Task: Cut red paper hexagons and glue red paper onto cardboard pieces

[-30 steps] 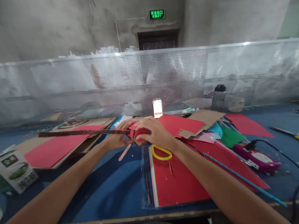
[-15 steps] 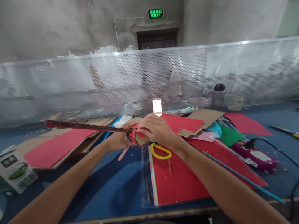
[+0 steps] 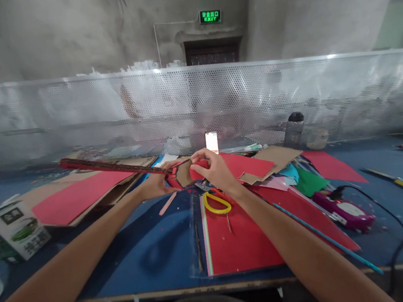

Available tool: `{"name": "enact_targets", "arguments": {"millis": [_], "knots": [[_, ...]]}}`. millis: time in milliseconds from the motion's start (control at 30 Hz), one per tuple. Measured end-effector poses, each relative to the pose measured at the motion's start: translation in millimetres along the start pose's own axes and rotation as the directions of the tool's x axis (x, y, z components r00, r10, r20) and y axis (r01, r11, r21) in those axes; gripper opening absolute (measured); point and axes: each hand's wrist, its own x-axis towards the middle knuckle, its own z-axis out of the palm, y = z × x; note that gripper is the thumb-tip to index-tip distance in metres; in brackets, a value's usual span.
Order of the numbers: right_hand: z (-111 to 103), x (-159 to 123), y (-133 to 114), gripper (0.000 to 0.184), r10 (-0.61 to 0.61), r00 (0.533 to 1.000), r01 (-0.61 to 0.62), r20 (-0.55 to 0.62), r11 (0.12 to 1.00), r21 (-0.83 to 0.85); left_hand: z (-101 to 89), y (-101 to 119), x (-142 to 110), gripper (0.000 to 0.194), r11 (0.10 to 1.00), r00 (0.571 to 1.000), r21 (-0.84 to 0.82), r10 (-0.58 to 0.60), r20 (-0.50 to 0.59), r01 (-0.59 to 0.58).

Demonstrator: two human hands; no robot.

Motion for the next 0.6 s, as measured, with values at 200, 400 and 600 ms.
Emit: {"name": "enact_targets", "arguments": {"millis": [200, 400, 600], "knots": [[-6, 5, 4, 0.025, 0.068, 0.998, -0.068, 0.000, 0.997, 0.046, -1.6, -9, -3, 0.093, 0.999, 0.998, -0.013, -0.037, -0.043, 0.036], [-34, 10, 24, 0.025, 0.173, 0.970, -0.177, -0.171, 0.984, -0.011, -15.4, -7, -6, 0.070, 0.947, 0.942, -0.120, -0.311, -0.125, 0.297], [-46, 11, 40, 0.033, 0.233, 0.967, -0.246, -0.099, 0.957, -0.153, -28.5, -8, -1, 0.054, 0.835, 0.846, -0.202, -0.530, -0.050, 0.511]]}}
